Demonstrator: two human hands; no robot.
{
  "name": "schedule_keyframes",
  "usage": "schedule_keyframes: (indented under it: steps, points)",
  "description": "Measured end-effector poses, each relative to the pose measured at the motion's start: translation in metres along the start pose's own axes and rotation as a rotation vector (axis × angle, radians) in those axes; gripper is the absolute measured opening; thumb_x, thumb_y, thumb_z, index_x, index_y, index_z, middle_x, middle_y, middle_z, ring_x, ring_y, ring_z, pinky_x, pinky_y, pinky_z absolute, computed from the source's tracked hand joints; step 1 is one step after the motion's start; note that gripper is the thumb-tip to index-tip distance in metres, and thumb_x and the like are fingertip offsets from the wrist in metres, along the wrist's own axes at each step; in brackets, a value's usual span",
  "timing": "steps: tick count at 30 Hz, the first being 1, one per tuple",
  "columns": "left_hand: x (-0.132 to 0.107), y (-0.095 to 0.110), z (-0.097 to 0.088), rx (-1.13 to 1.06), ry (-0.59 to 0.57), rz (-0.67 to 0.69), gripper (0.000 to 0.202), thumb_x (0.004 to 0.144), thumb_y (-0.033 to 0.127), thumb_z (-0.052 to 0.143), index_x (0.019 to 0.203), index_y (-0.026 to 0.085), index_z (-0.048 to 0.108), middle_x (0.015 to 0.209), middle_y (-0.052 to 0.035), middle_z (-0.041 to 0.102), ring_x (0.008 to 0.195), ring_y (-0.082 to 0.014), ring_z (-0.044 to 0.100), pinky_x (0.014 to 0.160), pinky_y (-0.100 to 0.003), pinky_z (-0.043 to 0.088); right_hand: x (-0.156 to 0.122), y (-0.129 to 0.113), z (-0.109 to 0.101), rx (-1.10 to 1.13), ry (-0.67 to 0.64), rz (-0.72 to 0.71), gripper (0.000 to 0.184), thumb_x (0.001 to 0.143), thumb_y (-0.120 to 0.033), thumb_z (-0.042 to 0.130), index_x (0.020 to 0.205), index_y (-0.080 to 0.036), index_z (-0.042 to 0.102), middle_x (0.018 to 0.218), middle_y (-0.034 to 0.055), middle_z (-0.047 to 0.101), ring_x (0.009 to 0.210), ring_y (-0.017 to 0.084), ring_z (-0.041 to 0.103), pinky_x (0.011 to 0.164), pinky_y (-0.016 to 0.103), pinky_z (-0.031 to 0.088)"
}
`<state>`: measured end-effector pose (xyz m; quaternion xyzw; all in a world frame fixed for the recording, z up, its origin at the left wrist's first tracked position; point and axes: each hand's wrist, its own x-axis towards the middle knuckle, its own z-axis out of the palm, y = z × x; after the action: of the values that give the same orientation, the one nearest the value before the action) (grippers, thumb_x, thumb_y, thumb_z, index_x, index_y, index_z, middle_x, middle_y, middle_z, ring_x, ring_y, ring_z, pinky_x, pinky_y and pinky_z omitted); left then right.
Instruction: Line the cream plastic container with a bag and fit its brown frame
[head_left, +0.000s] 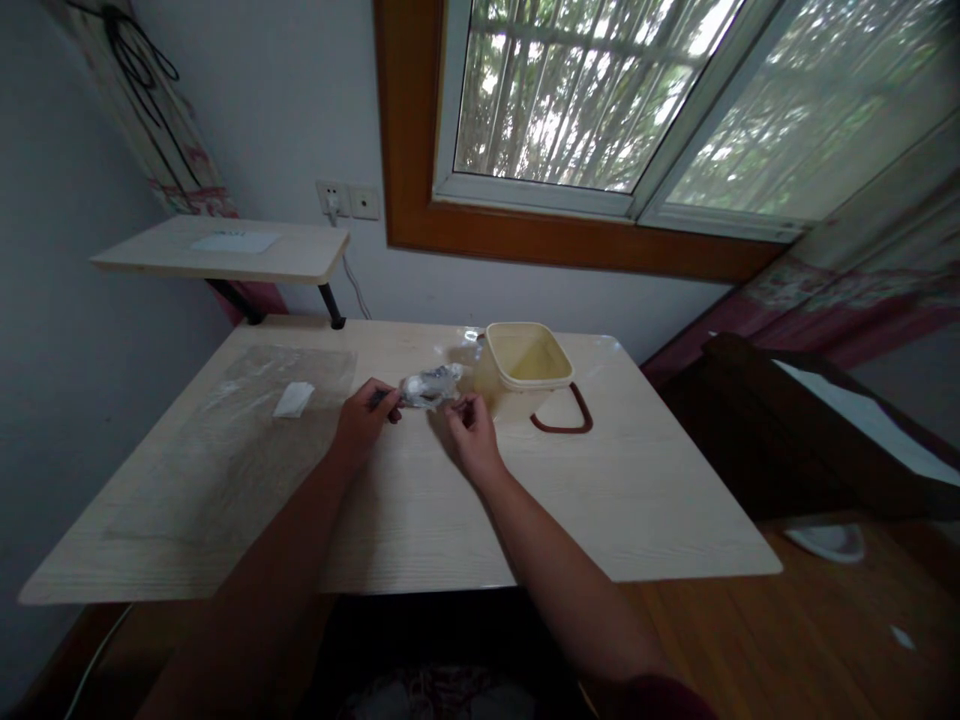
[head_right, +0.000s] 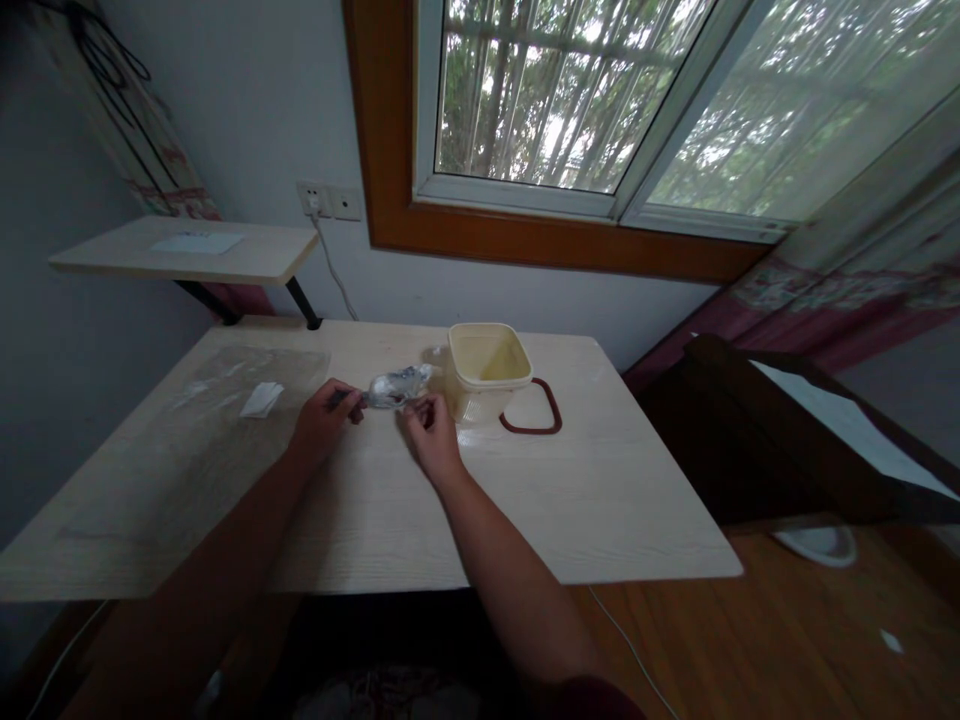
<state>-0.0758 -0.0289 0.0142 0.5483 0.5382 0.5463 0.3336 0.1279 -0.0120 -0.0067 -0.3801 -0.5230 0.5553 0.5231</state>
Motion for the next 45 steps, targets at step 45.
schedule_keyframes:
  steps: [45]
  points:
    - [0.002, 0.004, -0.004, -0.123, -0.075, -0.136, 0.044, 0.089, 0.061, 0.055, 0.091, 0.018, 0.064, 0.056, 0.0008, 0.061, 0.045, -0.0125, 0.054, 0.044, -0.023, 0.043, -0.007, -0.002, 0.003, -0.815, -0.352, -0.361, 0.028, 0.1, -0.042, 0.052, 0.099, -0.027, 0.076, 0.09, 0.0053, 0.076, 0.082, 0.021, 0.067, 0.075, 0.03, 0.044]
